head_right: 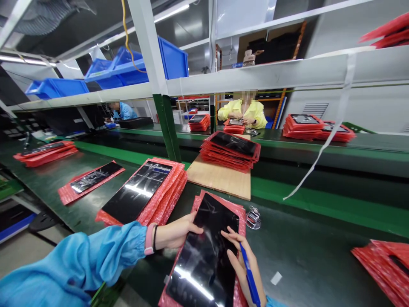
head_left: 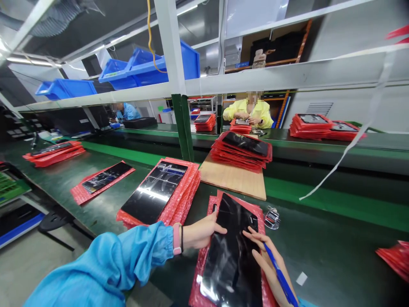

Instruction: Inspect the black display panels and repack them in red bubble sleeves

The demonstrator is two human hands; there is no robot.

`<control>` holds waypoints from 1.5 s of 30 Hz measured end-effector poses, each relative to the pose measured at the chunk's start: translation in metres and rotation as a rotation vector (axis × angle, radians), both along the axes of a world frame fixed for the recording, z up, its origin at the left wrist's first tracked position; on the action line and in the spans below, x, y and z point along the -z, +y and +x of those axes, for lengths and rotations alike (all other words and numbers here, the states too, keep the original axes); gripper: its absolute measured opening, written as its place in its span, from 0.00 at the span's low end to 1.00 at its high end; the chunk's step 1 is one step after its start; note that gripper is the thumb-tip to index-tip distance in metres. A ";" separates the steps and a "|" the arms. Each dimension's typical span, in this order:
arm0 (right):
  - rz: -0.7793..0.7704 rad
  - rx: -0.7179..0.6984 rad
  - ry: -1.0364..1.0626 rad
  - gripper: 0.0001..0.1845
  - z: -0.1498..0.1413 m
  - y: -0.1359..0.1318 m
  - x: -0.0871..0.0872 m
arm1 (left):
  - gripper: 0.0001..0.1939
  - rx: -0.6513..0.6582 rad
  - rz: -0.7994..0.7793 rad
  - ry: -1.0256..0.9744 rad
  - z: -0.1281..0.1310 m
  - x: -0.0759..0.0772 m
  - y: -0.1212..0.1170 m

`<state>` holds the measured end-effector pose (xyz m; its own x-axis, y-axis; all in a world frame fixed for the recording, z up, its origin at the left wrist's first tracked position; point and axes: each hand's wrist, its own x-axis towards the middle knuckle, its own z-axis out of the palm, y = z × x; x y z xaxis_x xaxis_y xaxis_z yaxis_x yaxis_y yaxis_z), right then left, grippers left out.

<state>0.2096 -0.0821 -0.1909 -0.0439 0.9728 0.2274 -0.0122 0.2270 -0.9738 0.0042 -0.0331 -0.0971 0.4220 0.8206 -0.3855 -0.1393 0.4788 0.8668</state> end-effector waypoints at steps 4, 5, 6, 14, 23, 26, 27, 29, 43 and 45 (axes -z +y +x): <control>-0.020 0.025 0.023 0.14 0.009 -0.002 -0.010 | 0.30 -0.051 0.120 -0.023 -0.020 -0.015 0.008; -0.031 0.043 0.014 0.14 0.013 -0.002 -0.011 | 0.29 -0.066 0.146 -0.016 -0.032 -0.023 0.011; -0.043 0.065 -0.002 0.15 0.018 -0.002 -0.012 | 0.28 -0.080 0.168 -0.005 -0.047 -0.033 0.015; 0.069 0.242 -0.463 0.18 0.051 0.010 0.007 | 0.33 -0.226 0.377 0.182 -0.207 -0.098 0.045; 0.574 0.214 -1.383 0.30 0.079 0.013 0.018 | 0.28 -0.428 0.380 0.338 -0.259 -0.070 0.081; 0.699 0.243 -1.536 0.34 0.078 0.009 0.014 | 0.27 -0.647 0.499 0.366 -0.250 -0.083 0.086; 0.725 0.261 -1.562 0.35 0.077 0.009 0.013 | 0.27 -0.720 0.542 0.358 -0.242 -0.089 0.086; 0.736 0.280 -1.587 0.37 0.077 0.008 0.011 | 0.26 -0.802 0.599 0.307 -0.215 -0.101 0.087; -0.340 0.287 0.070 0.16 0.088 0.132 -0.112 | 0.36 -0.432 -0.163 0.048 0.075 -0.045 0.212; -0.446 0.302 0.185 0.19 0.091 0.185 -0.117 | 0.39 -0.489 -0.149 0.024 0.086 -0.036 0.229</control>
